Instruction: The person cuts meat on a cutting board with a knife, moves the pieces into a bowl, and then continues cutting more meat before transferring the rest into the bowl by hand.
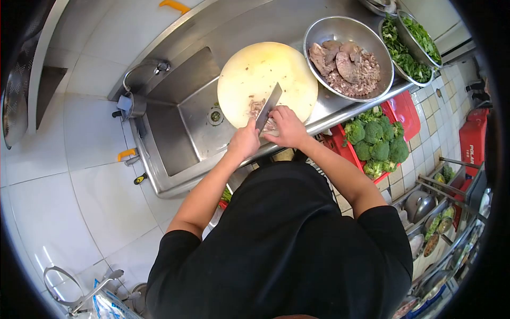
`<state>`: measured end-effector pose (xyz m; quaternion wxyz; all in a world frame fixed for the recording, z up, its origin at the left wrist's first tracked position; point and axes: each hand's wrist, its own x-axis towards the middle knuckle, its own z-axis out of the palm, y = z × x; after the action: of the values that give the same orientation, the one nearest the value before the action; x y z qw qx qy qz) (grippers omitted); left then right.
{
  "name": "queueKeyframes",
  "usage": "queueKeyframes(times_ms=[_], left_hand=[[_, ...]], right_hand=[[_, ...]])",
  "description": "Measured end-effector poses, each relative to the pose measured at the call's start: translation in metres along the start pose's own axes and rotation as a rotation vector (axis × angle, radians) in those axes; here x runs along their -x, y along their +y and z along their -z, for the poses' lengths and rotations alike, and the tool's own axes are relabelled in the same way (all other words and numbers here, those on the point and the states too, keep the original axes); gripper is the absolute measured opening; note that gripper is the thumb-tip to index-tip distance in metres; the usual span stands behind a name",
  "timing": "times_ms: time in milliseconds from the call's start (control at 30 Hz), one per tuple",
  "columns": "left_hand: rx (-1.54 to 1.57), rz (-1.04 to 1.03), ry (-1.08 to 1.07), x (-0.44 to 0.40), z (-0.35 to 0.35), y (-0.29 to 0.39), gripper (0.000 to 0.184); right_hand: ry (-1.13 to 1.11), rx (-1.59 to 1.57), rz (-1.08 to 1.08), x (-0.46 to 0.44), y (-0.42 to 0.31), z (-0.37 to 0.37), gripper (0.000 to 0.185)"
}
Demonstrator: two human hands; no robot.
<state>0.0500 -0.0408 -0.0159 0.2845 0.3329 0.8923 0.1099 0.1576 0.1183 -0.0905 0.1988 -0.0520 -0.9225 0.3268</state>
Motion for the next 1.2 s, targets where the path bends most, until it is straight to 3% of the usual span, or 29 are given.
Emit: queueKeyframes(times_ms=[133,433,533,733,867,1200], left_hand=[[-0.006,-0.007,0.006,0.002,0.000,0.002,0.025],[-0.076,-0.013,-0.112,0.037,0.025,-0.003,0.027],[-0.077,0.068,-0.103,0.049,0.004,-0.013,0.026],[0.008,-0.040,-0.003,-0.001,0.011,-0.001,0.023],[-0.001,-0.061,0.006,0.018,0.027,0.004,0.024],[-0.063,0.022,-0.095,0.037,0.005,0.009,0.026]], right_hand=[[-0.025,0.130,-0.021,0.002,0.001,-0.015,0.048],[0.034,0.070,-0.069,0.006,0.000,-0.014,0.039],[0.050,0.075,-0.064,0.007,-0.001,-0.014,0.039],[0.089,-0.110,-0.119,0.007,-0.008,0.003,0.030],[0.132,-0.067,0.000,0.006,0.001,-0.002,0.021],[0.125,0.005,0.000,0.007,0.009,-0.009,0.018]])
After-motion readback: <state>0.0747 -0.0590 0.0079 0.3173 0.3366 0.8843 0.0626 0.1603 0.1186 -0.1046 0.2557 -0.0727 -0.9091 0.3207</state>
